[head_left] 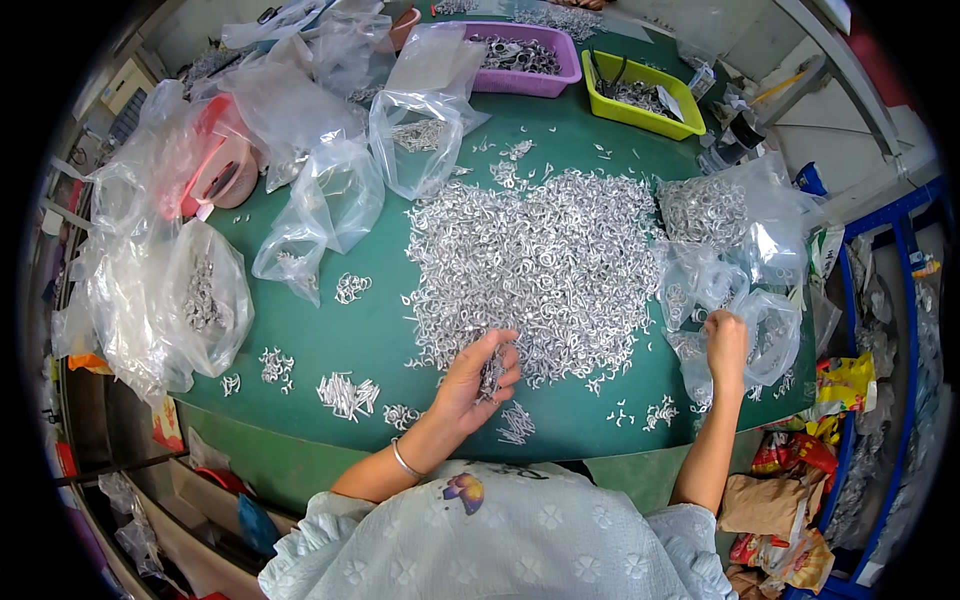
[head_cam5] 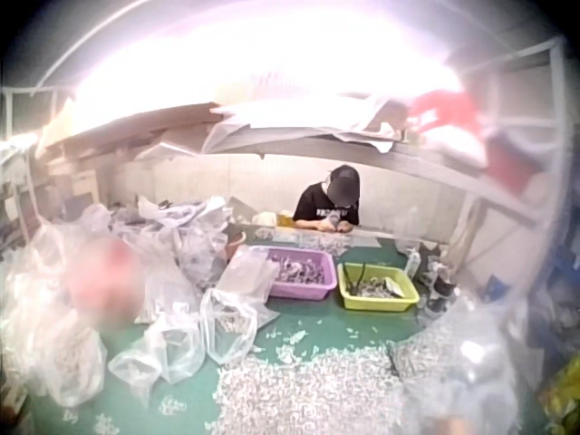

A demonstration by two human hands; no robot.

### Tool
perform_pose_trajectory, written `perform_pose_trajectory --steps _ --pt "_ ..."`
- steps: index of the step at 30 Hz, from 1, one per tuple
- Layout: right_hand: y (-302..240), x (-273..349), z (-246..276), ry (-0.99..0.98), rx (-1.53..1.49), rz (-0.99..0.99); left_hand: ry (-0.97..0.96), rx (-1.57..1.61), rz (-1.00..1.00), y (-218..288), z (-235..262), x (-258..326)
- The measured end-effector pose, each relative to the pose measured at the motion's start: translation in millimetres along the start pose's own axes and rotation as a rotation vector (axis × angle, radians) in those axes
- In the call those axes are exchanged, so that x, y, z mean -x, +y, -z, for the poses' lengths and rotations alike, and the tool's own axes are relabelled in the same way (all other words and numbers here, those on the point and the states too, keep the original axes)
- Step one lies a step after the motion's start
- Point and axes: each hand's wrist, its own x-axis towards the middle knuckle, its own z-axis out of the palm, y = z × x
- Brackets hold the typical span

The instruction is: The person sorts small silver metal components by hand into plastic bags on a green worktable.

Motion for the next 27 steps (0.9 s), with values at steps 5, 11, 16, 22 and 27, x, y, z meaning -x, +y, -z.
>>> perform_pose_trajectory --steps 5,11,16,22,27 --pt "-57 -2 23 -0.003 -0.385 0.053 -0.020 0.053 0.006 1 7 -2" --pt "-148 -73 -14 -0.009 -0.798 0.359 0.001 0.026 0.001 -3 2 -4" --pt "-182 -118 -79 -0.046 -0.654 0.291 -0.008 0.033 0.021 -4 -2 -7" --pt "-199 -96 -63 0.039 -0.652 0.443 0.021 0.052 -0.006 -1 2 -8" --pt "-203 -66 -56 0.090 -0.654 0.489 0.031 0.066 0.008 -3 2 -10"
